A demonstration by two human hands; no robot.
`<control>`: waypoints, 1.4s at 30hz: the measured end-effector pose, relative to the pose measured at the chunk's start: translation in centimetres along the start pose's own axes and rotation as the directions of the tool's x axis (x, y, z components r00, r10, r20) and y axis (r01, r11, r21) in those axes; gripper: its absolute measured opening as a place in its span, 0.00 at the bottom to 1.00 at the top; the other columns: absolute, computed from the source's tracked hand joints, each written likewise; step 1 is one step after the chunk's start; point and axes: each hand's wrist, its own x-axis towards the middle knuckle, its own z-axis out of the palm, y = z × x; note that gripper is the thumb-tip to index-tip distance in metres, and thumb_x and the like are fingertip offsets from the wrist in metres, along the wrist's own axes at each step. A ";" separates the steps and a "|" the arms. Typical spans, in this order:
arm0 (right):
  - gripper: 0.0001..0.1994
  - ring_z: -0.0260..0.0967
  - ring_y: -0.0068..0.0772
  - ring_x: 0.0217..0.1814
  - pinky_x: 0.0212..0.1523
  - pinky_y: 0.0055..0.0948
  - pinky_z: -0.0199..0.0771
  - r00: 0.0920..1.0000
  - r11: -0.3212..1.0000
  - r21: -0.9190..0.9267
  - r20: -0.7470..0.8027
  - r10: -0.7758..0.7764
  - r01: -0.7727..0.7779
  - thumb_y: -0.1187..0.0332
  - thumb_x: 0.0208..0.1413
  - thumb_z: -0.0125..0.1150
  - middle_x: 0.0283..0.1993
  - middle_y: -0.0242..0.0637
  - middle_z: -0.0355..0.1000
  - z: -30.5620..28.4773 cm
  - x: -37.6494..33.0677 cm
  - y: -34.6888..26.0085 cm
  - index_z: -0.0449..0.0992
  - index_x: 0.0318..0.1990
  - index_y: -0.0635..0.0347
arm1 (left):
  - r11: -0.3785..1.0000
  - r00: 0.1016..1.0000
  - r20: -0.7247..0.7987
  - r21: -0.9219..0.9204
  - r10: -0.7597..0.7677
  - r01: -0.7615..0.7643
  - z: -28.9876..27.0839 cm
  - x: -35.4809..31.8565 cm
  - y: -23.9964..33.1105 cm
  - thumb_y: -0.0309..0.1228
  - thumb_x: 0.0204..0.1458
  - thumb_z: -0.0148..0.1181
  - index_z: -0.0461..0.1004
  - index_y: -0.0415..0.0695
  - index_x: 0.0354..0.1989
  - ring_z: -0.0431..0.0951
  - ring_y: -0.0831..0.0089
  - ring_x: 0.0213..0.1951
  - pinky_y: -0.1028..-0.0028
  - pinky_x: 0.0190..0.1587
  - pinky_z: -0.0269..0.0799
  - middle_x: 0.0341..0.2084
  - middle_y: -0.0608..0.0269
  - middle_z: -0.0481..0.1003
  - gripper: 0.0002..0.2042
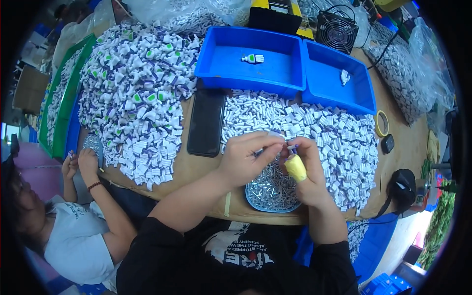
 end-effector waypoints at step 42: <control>0.23 0.66 0.33 0.47 0.47 0.27 0.70 0.980 0.978 -0.146 -0.148 0.129 -0.151 0.82 0.52 0.52 0.50 0.42 0.63 -0.6 -0.8 0.7 0.60 0.57 0.61 | 0.952 0.952 0.005 0.015 0.305 -0.305 -0.3 -0.4 -1.5 0.23 0.42 0.62 0.69 0.41 0.29 0.72 0.61 0.32 0.66 0.34 0.69 0.26 0.61 0.72 0.07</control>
